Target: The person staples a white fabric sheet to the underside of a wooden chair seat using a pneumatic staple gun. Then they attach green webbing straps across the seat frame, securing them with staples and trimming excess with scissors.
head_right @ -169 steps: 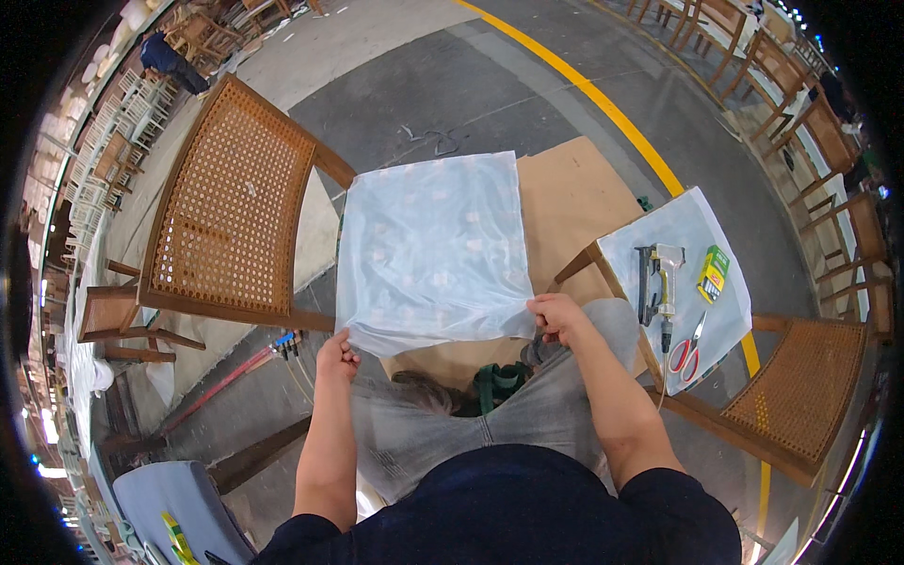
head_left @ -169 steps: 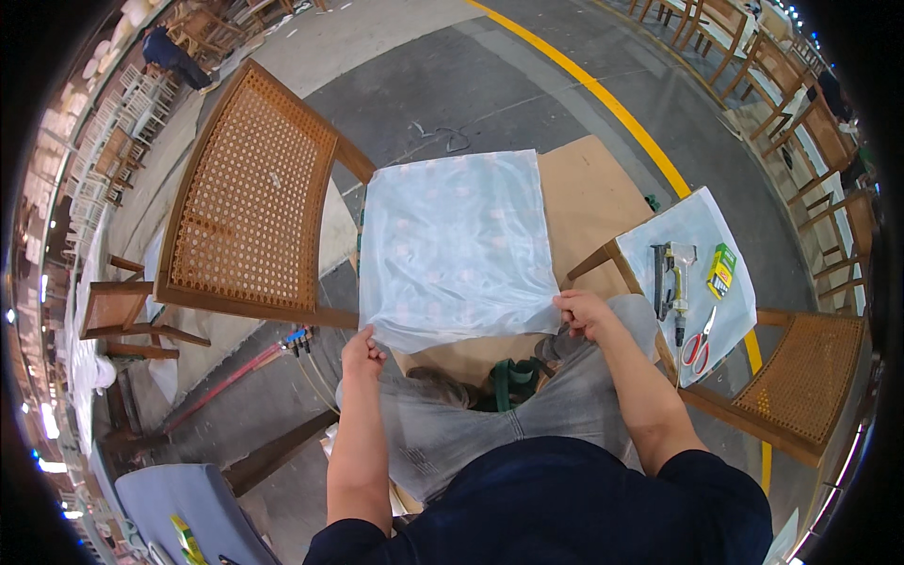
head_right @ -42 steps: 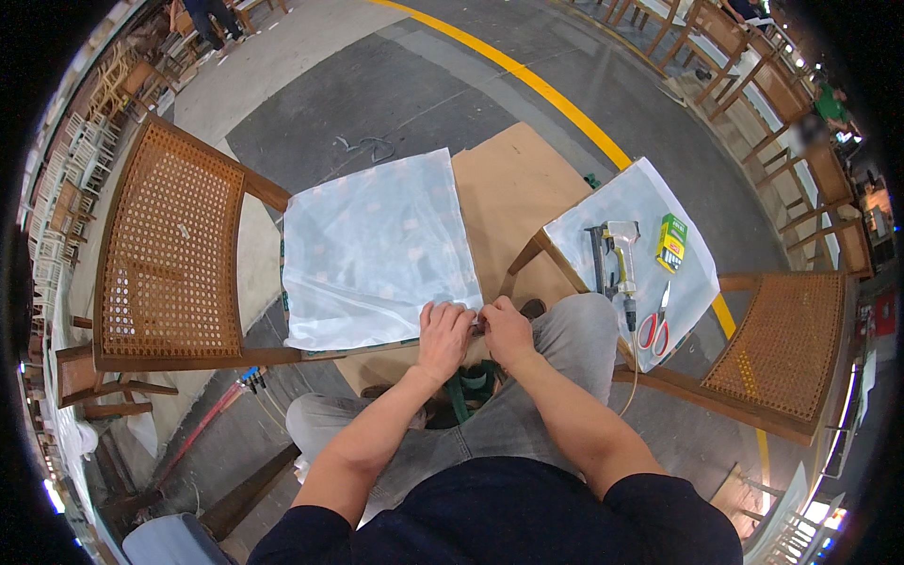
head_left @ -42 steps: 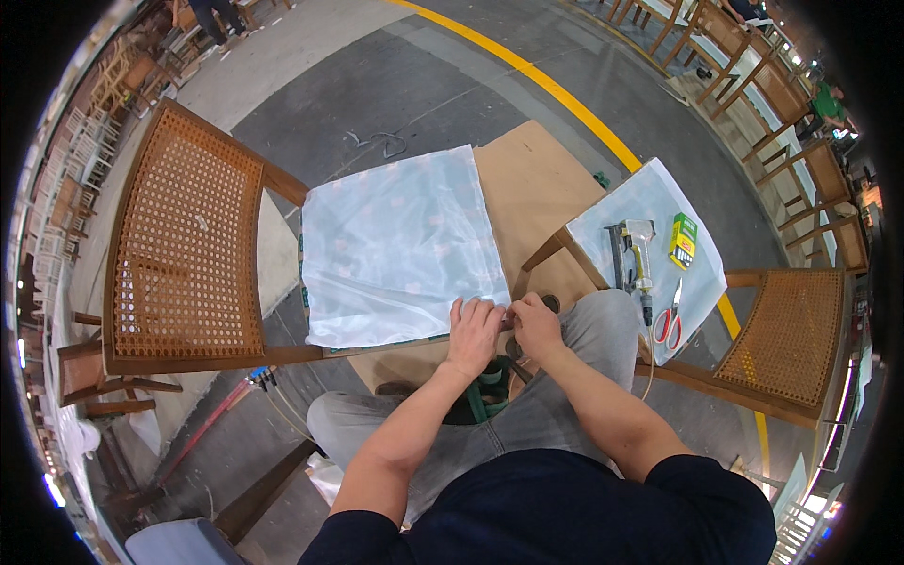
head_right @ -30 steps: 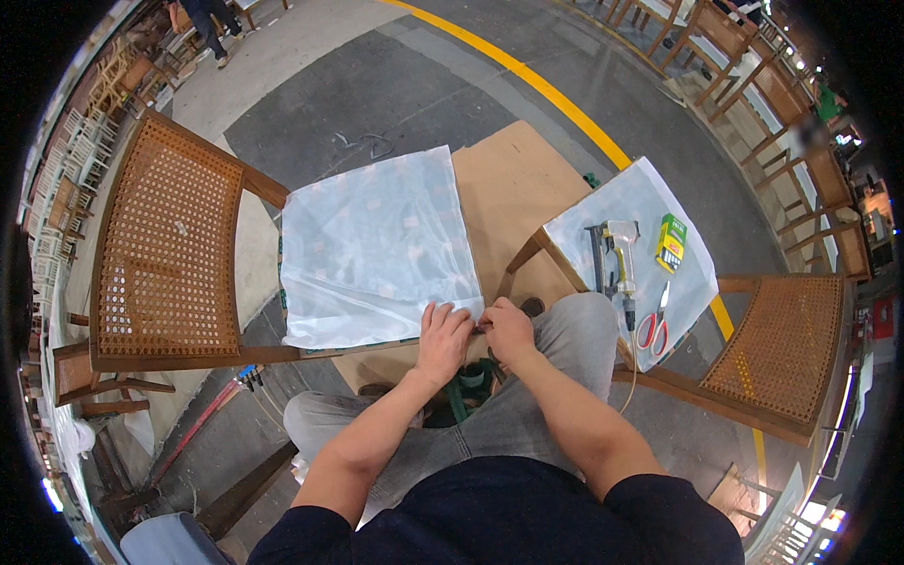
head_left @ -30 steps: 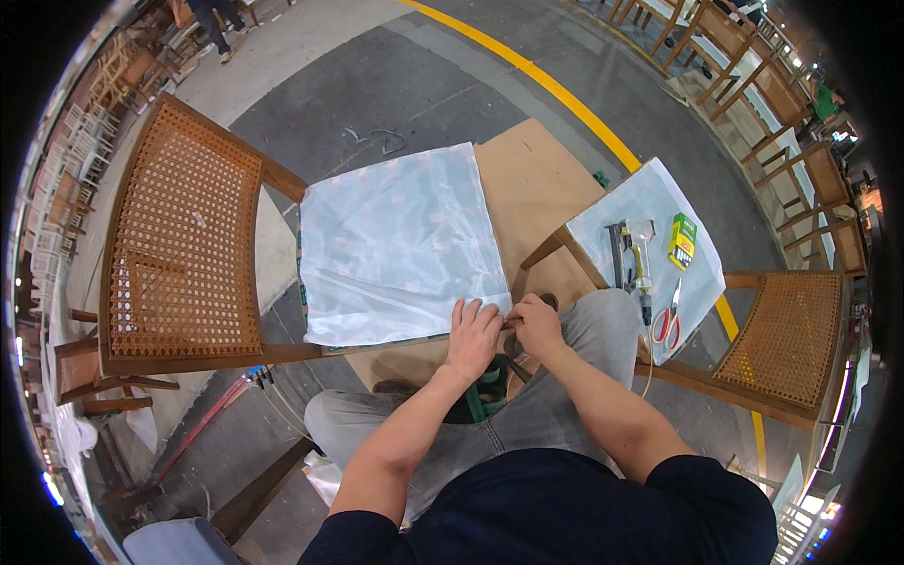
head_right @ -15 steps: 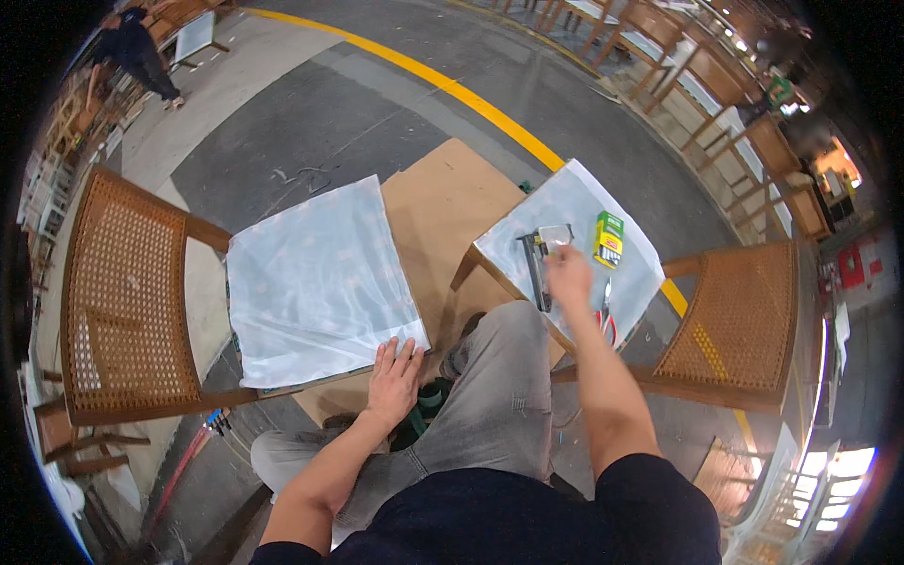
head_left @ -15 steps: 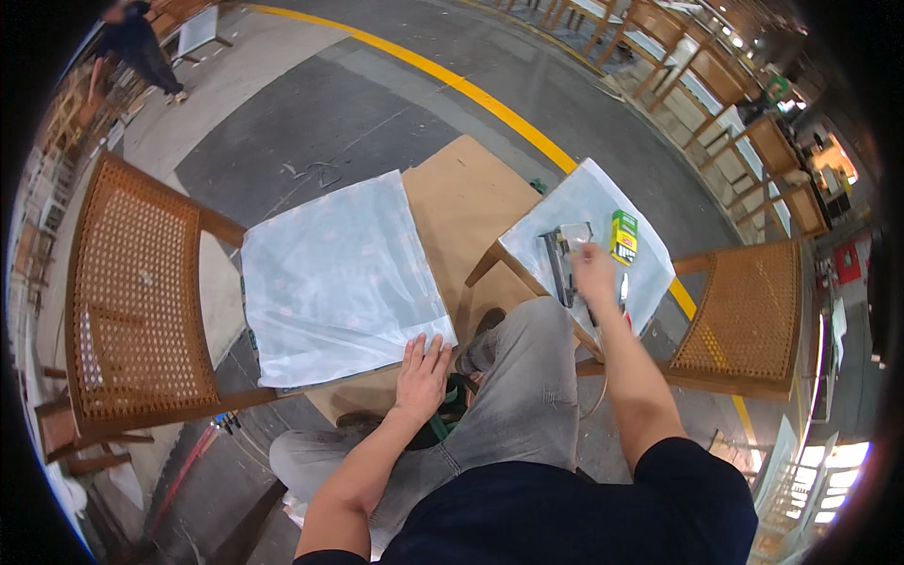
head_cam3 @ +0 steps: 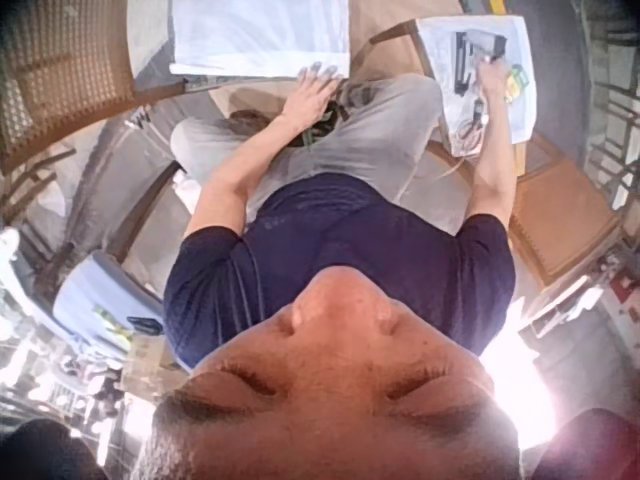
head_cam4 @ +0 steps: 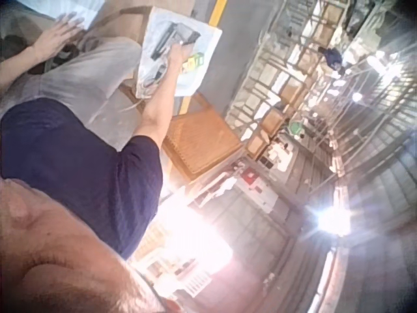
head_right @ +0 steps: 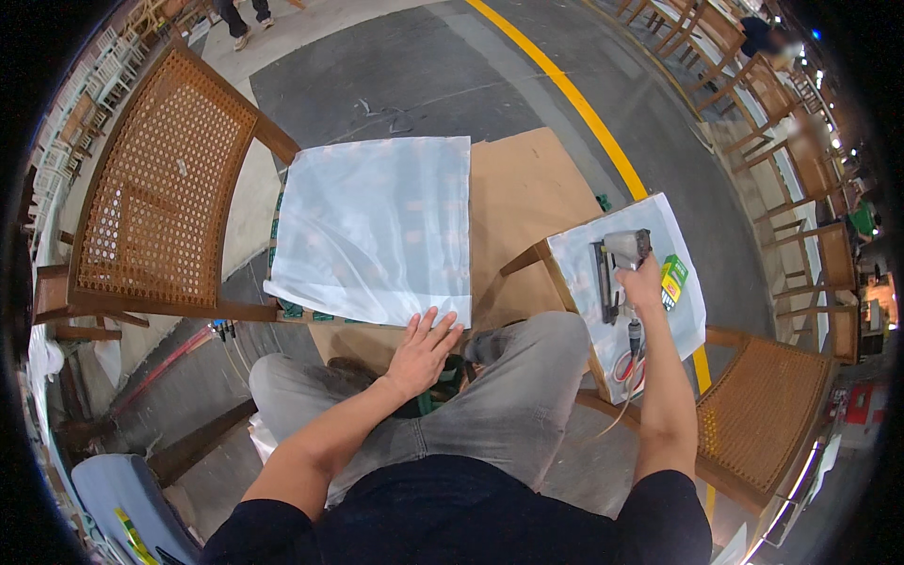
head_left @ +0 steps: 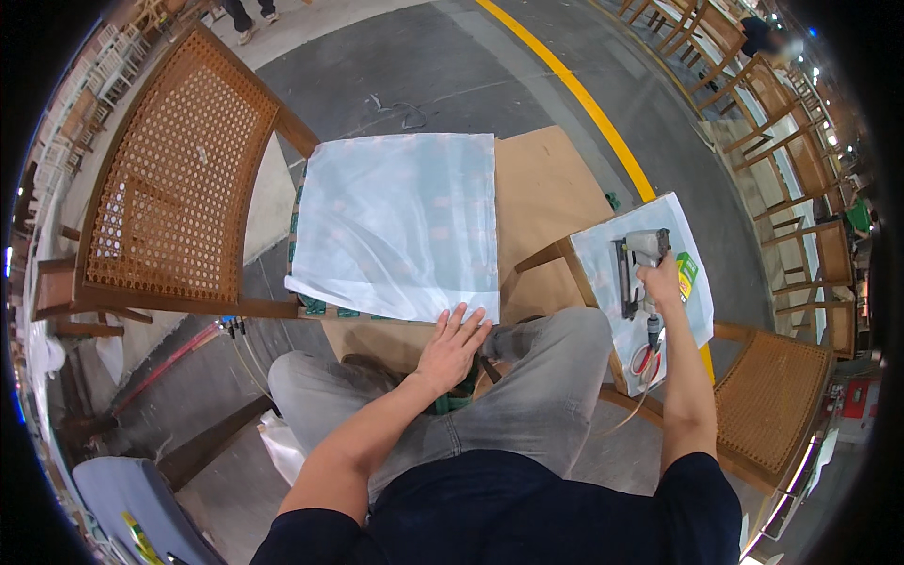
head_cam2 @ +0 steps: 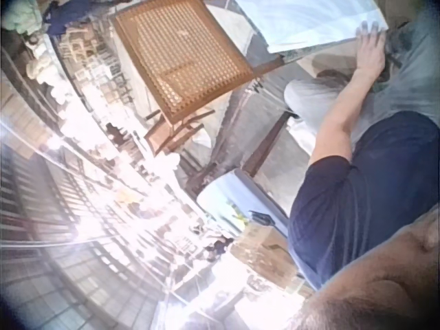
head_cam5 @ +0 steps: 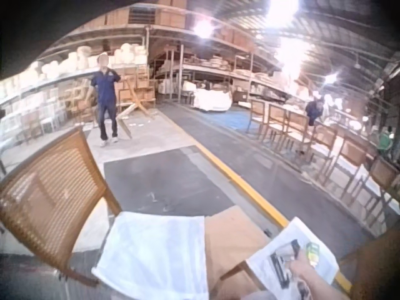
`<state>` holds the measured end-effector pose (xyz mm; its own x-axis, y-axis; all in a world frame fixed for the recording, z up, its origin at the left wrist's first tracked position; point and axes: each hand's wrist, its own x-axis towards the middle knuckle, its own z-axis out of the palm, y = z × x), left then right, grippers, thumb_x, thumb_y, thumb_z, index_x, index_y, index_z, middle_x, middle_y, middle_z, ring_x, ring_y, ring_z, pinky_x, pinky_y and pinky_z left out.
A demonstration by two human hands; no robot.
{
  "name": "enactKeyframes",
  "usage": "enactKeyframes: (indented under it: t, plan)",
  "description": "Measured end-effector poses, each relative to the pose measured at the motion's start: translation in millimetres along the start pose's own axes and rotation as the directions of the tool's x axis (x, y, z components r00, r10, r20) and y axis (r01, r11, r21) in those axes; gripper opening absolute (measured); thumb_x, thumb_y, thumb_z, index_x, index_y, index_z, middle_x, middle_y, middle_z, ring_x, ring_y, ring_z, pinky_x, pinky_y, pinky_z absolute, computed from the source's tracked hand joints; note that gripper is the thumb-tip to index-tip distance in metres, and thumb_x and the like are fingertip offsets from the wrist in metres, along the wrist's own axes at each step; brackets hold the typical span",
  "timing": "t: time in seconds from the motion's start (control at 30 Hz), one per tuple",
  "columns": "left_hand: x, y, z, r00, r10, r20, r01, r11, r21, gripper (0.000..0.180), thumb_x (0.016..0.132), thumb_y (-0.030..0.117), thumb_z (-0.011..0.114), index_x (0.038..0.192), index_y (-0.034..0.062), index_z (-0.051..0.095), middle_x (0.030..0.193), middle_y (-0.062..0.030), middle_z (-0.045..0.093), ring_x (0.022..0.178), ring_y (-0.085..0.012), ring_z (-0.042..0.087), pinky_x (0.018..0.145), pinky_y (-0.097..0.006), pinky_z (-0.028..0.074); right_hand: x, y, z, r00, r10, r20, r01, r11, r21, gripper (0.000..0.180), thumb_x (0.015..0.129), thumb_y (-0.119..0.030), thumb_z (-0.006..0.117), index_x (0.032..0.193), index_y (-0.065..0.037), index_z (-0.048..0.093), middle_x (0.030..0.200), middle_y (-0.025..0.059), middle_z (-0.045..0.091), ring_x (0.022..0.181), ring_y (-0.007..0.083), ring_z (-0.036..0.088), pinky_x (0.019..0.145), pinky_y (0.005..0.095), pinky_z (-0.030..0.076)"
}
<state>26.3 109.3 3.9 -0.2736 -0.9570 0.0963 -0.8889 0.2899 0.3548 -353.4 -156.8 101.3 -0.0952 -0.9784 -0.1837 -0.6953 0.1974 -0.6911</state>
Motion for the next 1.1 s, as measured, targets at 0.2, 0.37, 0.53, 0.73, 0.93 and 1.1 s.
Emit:
enactKeyframes:
  t: [0.2,0.37,0.53,0.73,0.93,1.1]
  plan:
    - [-8.7,-7.3,7.0,0.999,-0.036,0.012,0.036,0.999,-0.023,0.062,0.099,0.016,0.062,0.159,0.0149,0.047,0.169,-0.0094,0.038,0.158,-0.0410,0.027,0.127,-0.060,0.024,-65.0,-125.1,31.8,0.801,-0.130,0.585,0.214,0.974,-0.077,0.068,0.080,-0.023,0.090,0.137,0.003,0.062,0.116,0.0124,0.075,0.100,0.0202,0.069,0.092,0.0346,0.056]
    - [-4.7,-8.3,11.2,1.000,0.014,0.019,-0.013,0.999,-0.047,0.065,0.098,0.017,0.062,0.161,0.0144,0.044,0.170,-0.0098,0.035,0.160,-0.0415,0.023,0.128,-0.060,0.022,-96.2,-163.3,81.3,0.349,-0.248,0.904,0.572,0.820,0.004,0.069,0.082,-0.014,0.088,0.144,-0.004,0.060,0.112,0.0171,0.077,0.095,0.0274,0.073,0.087,0.0390,0.058]
    - [-4.9,-7.1,14.4,0.998,0.010,0.064,-0.012,0.999,0.035,0.080,0.091,0.024,0.071,0.164,0.0154,0.040,0.174,-0.0090,0.029,0.163,-0.0398,0.015,0.132,-0.057,0.014,-100.2,-157.4,106.4,0.324,-0.208,0.923,0.641,0.766,-0.052,0.066,0.083,-0.017,0.086,0.142,-0.008,0.061,0.109,0.0233,0.076,0.094,0.0354,0.073,0.085,0.0431,0.058]
    - [-7.0,-11.6,16.7,0.998,0.023,0.054,-0.023,1.000,0.008,0.077,0.093,0.025,0.069,0.164,0.0148,0.040,0.174,-0.0098,0.028,0.163,-0.0396,0.014,0.132,-0.056,0.011,-108.3,-158.5,119.7,0.352,-0.113,0.929,0.658,0.736,-0.160,0.063,0.085,-0.018,0.085,0.142,-0.009,0.060,0.114,0.0224,0.074,0.105,0.0402,0.071,0.093,0.0455,0.056]
    - [-8.9,-10.9,15.9,0.998,0.022,0.057,-0.021,1.000,-0.021,0.075,0.093,0.021,0.066,0.163,0.0152,0.041,0.173,-0.0098,0.030,0.162,-0.0407,0.017,0.132,-0.058,0.014,-103.1,-164.8,117.5,0.436,-0.078,0.897,0.566,0.798,-0.206,0.061,0.085,-0.014,0.084,0.141,-0.009,0.062,0.118,0.0215,0.075,0.109,0.0393,0.071,0.096,0.0429,0.055]
    - [-5.5,-12.0,17.3,0.999,0.030,0.011,-0.030,1.000,-0.002,0.079,0.090,0.022,0.070,0.163,0.0155,0.040,0.174,-0.0086,0.028,0.163,-0.0405,0.015,0.132,-0.058,0.014,-82.2,-163.7,122.2,0.434,-0.246,0.867,0.622,0.778,-0.090,0.057,0.084,-0.013,0.084,0.138,-0.008,0.065,0.114,0.0205,0.076,0.104,0.0355,0.073,0.093,0.0407,0.056]
